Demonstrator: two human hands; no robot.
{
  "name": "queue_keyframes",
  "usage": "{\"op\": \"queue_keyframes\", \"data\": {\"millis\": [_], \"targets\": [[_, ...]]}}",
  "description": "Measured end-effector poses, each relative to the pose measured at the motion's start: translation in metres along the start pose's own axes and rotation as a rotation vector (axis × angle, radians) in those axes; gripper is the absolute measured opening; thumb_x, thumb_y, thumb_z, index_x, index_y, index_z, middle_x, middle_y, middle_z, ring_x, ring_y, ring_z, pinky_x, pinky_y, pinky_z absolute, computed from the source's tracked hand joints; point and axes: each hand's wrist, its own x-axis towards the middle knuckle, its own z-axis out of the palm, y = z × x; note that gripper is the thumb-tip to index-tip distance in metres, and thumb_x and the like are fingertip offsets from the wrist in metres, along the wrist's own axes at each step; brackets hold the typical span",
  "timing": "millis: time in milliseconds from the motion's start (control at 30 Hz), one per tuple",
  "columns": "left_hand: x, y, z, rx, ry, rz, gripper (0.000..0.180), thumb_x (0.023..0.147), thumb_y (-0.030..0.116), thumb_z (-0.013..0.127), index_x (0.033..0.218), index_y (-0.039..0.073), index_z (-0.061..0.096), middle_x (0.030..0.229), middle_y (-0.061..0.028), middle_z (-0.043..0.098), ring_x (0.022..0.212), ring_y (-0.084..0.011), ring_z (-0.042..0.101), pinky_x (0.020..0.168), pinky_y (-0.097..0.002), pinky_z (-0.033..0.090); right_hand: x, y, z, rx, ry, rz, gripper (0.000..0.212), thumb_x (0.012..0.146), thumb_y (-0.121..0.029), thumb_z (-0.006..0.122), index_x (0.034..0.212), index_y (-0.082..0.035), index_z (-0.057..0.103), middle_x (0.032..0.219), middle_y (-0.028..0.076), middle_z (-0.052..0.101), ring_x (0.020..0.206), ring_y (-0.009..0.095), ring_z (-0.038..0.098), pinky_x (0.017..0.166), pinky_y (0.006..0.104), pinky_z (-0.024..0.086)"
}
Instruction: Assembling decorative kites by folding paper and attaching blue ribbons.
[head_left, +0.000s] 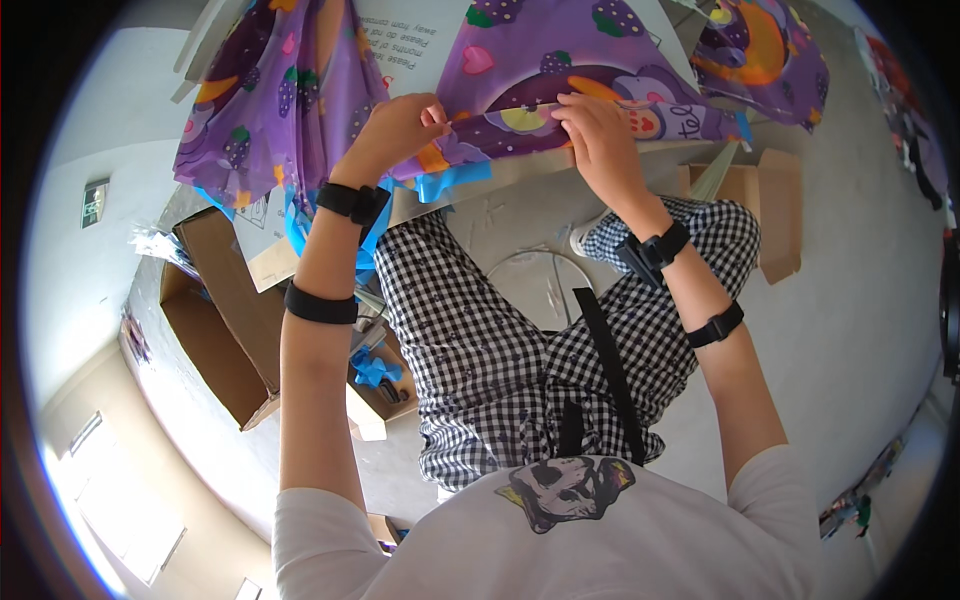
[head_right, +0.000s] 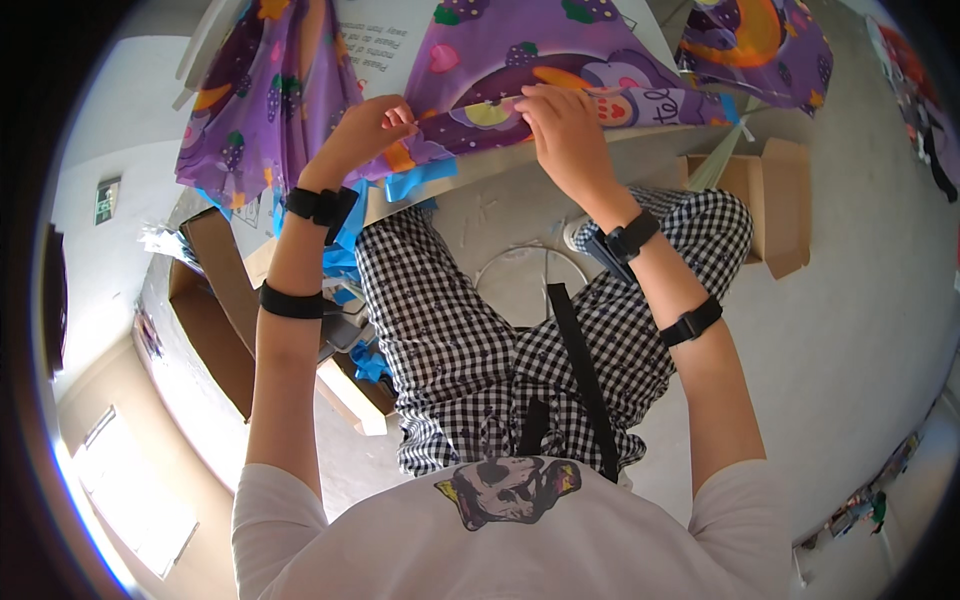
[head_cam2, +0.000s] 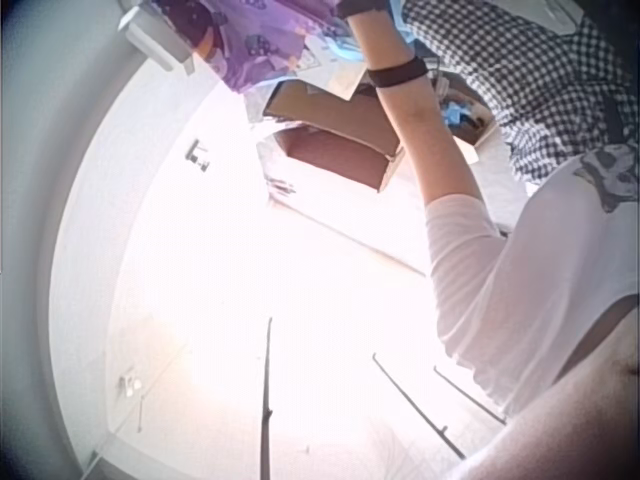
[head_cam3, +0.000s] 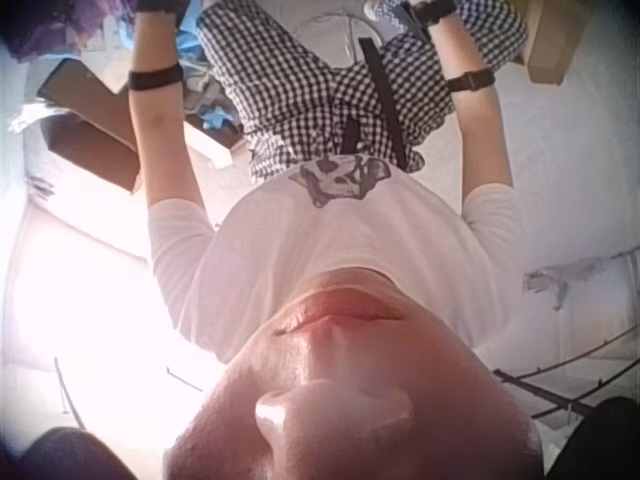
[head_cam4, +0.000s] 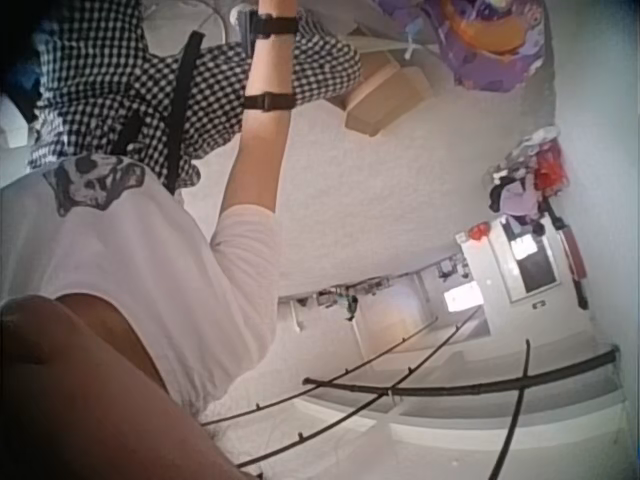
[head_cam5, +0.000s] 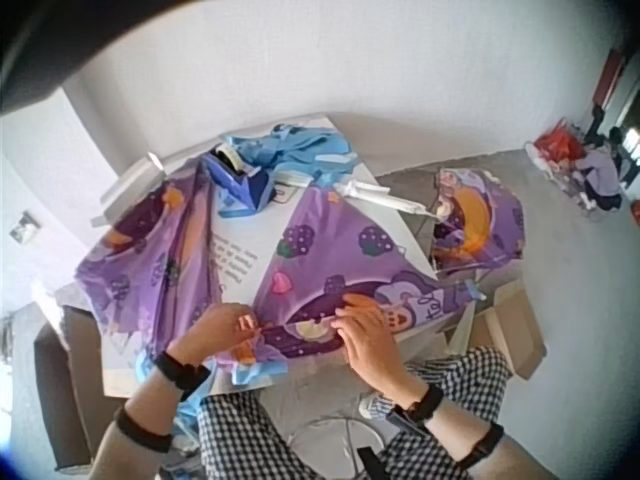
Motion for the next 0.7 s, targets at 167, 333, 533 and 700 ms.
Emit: {"op": "queue_keyframes", "data": {"millis": [167,333,533,700], "targets": [[0.004,-0.001,0.001,-0.002,-0.03,-0.05,0.022,0.089,0.024,0.072,0.098,0.004,0.071,0.088,-0.009,0.07,0.083,-0.0205,0.066,0.075,-0.0335,0.052,0.026,0.012,0.003,0.019,0.087,0.031,0.008,0.088,-0.011,0.065,0.097,-0.012,0.066,0.099,0.003,0.067,0.098,0.025,0.06,0.086,0.0398,0.042],[0.006,0.0,-0.002,0.074,-0.075,-0.032,0.024,0.089,0.027,0.071,0.097,0.004,0.071,0.091,-0.0099,0.072,0.086,-0.023,0.068,0.076,-0.0352,0.052,0.035,0.021,0.002,-0.007,-0.012,-0.01,0.007,0.087,-0.01,0.066,0.092,-0.013,0.065,0.085,-0.001,0.062,0.087,0.023,0.057,0.08,0.0386,0.041],[0.007,0.001,-0.004,0.089,-0.146,-0.048,0.026,0.087,0.031,0.073,0.095,0.006,0.073,0.092,-0.0097,0.073,0.086,-0.024,0.069,0.078,-0.0357,0.053,0.03,0.024,0.0,0.024,-0.046,-0.044,0.007,0.086,-0.011,0.067,0.092,-0.013,0.065,0.085,0.0,0.062,0.088,0.024,0.057,0.081,0.038,0.041],[0.005,0.0,0.002,0.136,-0.131,-0.059,0.026,0.084,0.033,0.074,0.09,0.008,0.075,0.089,-0.0063,0.073,0.087,-0.0244,0.068,0.087,-0.0398,0.047,0.024,0.02,0.0,0.012,-0.031,-0.034,0.008,0.086,-0.009,0.067,0.093,-0.012,0.064,0.09,0.002,0.061,0.091,0.025,0.057,0.082,0.0395,0.043]]}}
